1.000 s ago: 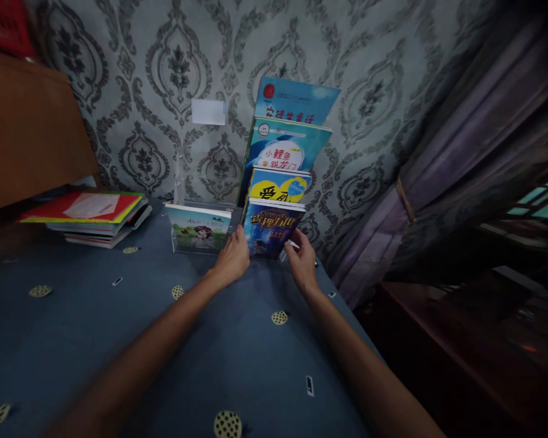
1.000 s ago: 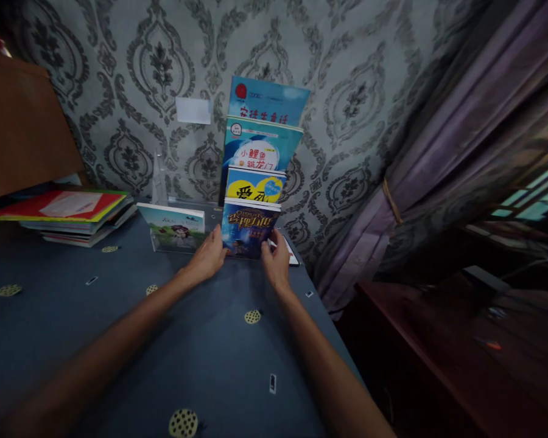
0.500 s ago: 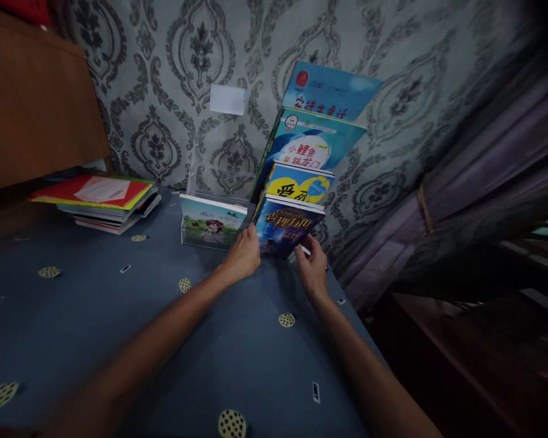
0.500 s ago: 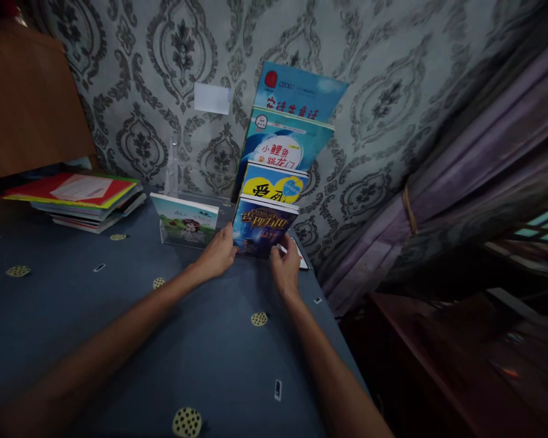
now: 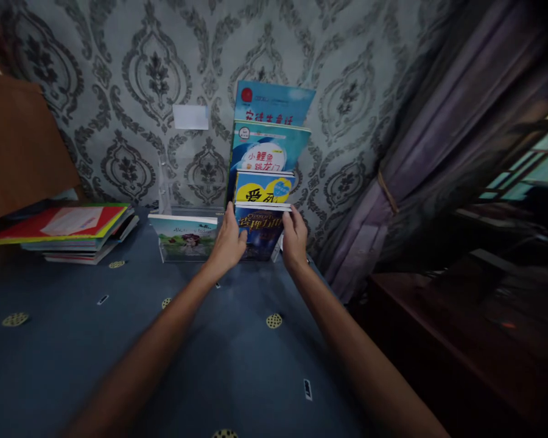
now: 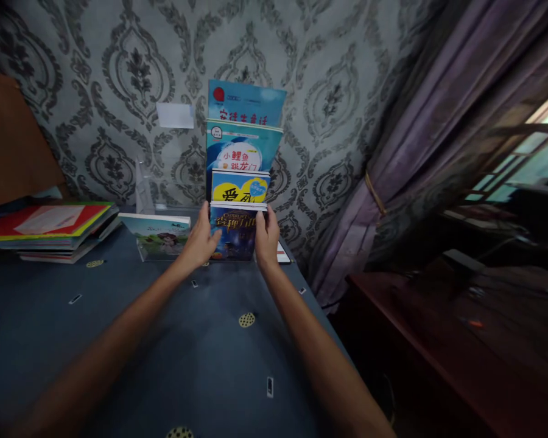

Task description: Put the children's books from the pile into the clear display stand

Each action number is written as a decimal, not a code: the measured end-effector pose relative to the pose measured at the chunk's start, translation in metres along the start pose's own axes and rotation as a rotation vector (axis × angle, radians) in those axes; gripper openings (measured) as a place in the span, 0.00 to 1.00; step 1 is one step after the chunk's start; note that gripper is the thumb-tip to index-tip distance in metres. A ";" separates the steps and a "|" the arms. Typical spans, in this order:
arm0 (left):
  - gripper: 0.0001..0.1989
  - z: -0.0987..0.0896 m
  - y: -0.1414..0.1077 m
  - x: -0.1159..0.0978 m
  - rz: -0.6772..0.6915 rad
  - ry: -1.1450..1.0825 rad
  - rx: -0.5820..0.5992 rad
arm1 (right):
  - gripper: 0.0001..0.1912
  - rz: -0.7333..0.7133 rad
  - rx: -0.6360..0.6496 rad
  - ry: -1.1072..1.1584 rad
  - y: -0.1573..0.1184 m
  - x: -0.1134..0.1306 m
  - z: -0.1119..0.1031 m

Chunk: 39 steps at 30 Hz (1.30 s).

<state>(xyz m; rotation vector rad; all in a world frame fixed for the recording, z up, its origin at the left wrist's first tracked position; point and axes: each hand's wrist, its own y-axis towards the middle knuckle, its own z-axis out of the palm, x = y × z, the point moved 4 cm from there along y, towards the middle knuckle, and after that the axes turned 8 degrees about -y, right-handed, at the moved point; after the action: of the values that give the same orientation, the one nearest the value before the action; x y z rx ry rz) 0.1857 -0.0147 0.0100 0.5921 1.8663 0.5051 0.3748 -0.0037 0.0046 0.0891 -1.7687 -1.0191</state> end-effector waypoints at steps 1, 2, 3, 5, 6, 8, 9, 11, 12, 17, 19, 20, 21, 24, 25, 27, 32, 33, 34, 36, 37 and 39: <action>0.41 0.000 0.001 0.000 0.005 -0.005 0.002 | 0.27 0.009 -0.007 0.010 0.001 -0.001 0.001; 0.41 0.000 0.001 0.000 0.011 -0.007 0.000 | 0.27 0.015 -0.012 0.022 0.002 -0.002 0.002; 0.41 0.000 0.001 0.000 0.016 -0.007 -0.004 | 0.27 0.022 -0.014 0.036 0.003 -0.004 0.002; 0.41 0.000 0.000 0.001 0.026 -0.002 -0.010 | 0.27 0.036 -0.018 0.064 0.003 -0.007 0.003; 0.40 0.000 0.000 0.001 0.030 0.002 -0.011 | 0.26 0.043 -0.018 0.075 0.004 -0.008 0.003; 0.40 0.001 0.000 0.002 0.036 0.010 -0.010 | 0.25 0.048 -0.021 0.088 0.005 -0.008 0.003; 0.40 0.000 0.000 0.002 0.040 0.014 -0.011 | 0.25 0.050 -0.028 0.091 0.005 -0.008 0.003; 0.41 0.000 0.000 0.001 0.043 0.024 -0.017 | 0.24 0.048 -0.036 0.093 0.005 -0.005 0.004; 0.42 -0.001 0.000 0.001 0.045 0.028 -0.020 | 0.24 0.045 -0.035 0.093 0.004 -0.004 0.004; 0.43 -0.002 0.001 0.000 0.056 0.043 -0.014 | 0.22 0.011 -0.025 0.092 0.002 0.004 0.004; 0.43 -0.003 0.002 0.000 0.059 0.048 -0.010 | 0.22 -0.006 -0.023 0.083 0.002 0.005 0.003; 0.42 -0.003 0.002 0.001 0.061 0.050 -0.010 | 0.21 -0.012 -0.021 0.081 0.002 0.006 0.003; 0.42 -0.002 0.002 0.001 0.062 0.052 -0.012 | 0.21 -0.015 -0.018 0.085 0.002 0.005 0.003; 0.41 -0.002 0.001 0.002 0.057 0.050 -0.021 | 0.21 -0.007 -0.003 0.110 0.004 0.003 0.003; 0.41 -0.002 0.001 0.002 0.058 0.045 -0.024 | 0.22 -0.004 0.004 0.118 0.004 0.002 0.003; 0.41 -0.002 0.000 0.003 0.065 0.029 -0.026 | 0.22 0.000 0.010 0.123 0.005 0.001 0.003; 0.42 -0.002 -0.002 0.007 0.055 -0.006 -0.019 | 0.24 0.003 0.009 0.128 0.005 -0.003 0.004; 0.42 -0.002 -0.002 0.008 0.047 -0.007 -0.020 | 0.25 0.007 0.009 0.133 0.005 -0.004 0.004; 0.42 -0.002 -0.002 0.008 0.039 -0.006 -0.020 | 0.25 0.012 0.006 0.136 0.006 -0.005 0.004; 0.42 -0.001 -0.004 0.008 0.021 0.000 -0.018 | 0.26 0.023 -0.011 0.139 0.007 -0.008 0.004; 0.42 0.000 -0.006 0.007 0.012 0.005 -0.016 | 0.26 0.030 -0.021 0.141 0.008 -0.009 0.003; 0.41 0.001 -0.012 0.002 0.001 0.023 -0.005 | 0.27 0.044 -0.040 0.146 0.010 -0.010 0.001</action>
<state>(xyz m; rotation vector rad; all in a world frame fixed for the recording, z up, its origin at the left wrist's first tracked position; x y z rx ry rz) 0.1843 -0.0233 0.0010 0.5861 1.8858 0.5195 0.3823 0.0081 0.0039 0.0972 -1.6108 -0.9906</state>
